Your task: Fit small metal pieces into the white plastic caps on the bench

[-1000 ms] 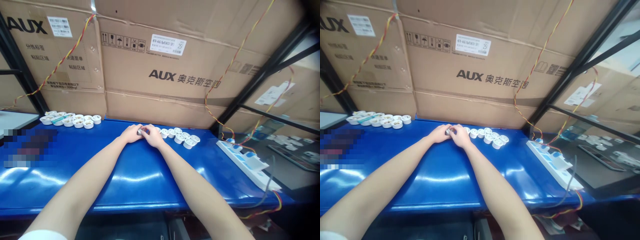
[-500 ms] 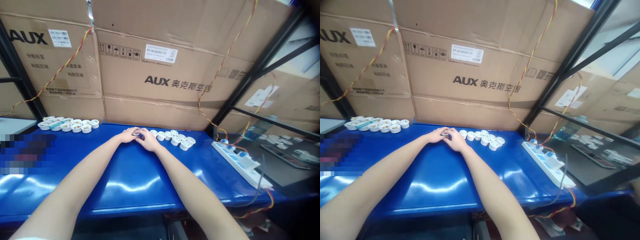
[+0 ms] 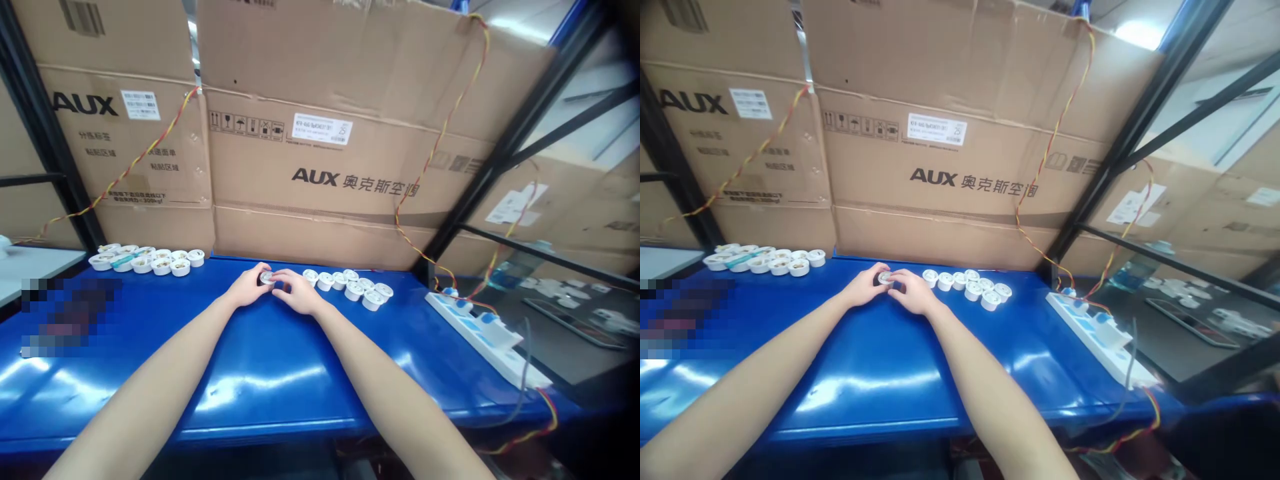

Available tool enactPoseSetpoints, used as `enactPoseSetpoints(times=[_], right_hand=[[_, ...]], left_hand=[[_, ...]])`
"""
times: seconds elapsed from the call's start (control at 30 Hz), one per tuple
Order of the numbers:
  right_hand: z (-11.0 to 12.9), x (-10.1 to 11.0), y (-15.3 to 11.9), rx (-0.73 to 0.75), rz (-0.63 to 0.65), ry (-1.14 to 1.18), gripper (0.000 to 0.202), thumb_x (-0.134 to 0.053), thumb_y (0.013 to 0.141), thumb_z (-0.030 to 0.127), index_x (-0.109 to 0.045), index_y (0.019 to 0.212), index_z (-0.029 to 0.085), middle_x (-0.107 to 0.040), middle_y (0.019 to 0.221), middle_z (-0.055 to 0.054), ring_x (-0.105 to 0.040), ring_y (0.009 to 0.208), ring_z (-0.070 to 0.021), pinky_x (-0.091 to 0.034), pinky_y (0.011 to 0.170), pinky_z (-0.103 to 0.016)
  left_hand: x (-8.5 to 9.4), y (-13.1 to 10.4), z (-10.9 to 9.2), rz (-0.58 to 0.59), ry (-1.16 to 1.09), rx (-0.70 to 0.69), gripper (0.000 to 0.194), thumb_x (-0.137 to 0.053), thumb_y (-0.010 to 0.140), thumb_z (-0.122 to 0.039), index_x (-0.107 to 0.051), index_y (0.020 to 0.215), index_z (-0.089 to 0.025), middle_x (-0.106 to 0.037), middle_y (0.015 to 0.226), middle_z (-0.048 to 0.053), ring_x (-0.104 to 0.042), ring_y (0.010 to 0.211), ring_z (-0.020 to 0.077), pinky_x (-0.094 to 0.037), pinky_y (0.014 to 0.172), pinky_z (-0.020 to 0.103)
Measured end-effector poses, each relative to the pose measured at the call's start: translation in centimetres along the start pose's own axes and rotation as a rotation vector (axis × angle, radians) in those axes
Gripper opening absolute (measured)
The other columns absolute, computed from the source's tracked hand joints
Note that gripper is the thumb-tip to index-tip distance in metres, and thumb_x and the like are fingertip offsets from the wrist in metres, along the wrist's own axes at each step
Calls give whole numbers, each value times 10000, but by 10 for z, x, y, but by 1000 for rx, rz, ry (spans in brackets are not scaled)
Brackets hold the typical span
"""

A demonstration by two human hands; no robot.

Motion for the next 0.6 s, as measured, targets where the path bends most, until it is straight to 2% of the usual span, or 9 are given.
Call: enactPoseSetpoints(times=[0.1, 0.17, 0.3, 0.43, 0.6], right_hand=[[3, 4, 1, 14, 5, -68, 315, -629, 873, 270, -661, 1186, 243, -598, 1273, -70, -619, 957, -176, -488, 870, -338], [0, 16, 2, -31, -61, -187, 277, -624, 875, 289, -677, 1142, 233, -621, 1207, -78, -593, 1014, -210, -463, 906, -365], [-24, 56, -4, -312, -313, -510, 229, -592, 879, 301, -699, 1053, 197, -649, 1107, -130, -531, 1057, -297, -398, 931, -452], [-43, 68, -15, -459, -304, -676, 221, -630, 840, 351, -724, 968, 197, -674, 1041, -151, -537, 1005, -314, -376, 906, -457], [-44, 70, -16, -476, -282, -745, 312, -691, 781, 501, -743, 865, 204, -709, 916, -158, -560, 969, -327, -369, 900, -471]], left_hand=[[4, -1, -6, -18, 48, -12, 283, -612, 781, -310, -581, 1050, -228, -710, 1012, 18, -665, 921, 209, -514, 855, 333], [7, -2, -10, -20, 100, -46, 257, -610, 766, -285, -596, 1018, -238, -708, 1012, 14, -659, 918, 212, -508, 836, 325], [16, -4, -13, -38, 214, -82, 269, -638, 735, -292, -625, 1003, -269, -703, 1074, 11, -647, 985, 243, -497, 858, 344], [18, -5, -6, -44, 203, -44, 304, -622, 744, -281, -617, 1048, -262, -699, 1103, 21, -650, 1008, 245, -490, 921, 364], [14, -3, 1, -41, 166, -45, 405, -629, 769, -319, -580, 1167, -262, -666, 1212, 48, -628, 1102, 264, -478, 979, 388]])
Point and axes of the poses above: each hand's wrist, its own y-axis towards the middle knuckle, its own x-axis out of the back of the hand, z = x × y, the point moved 7 cm from there along y, towards the middle knuckle
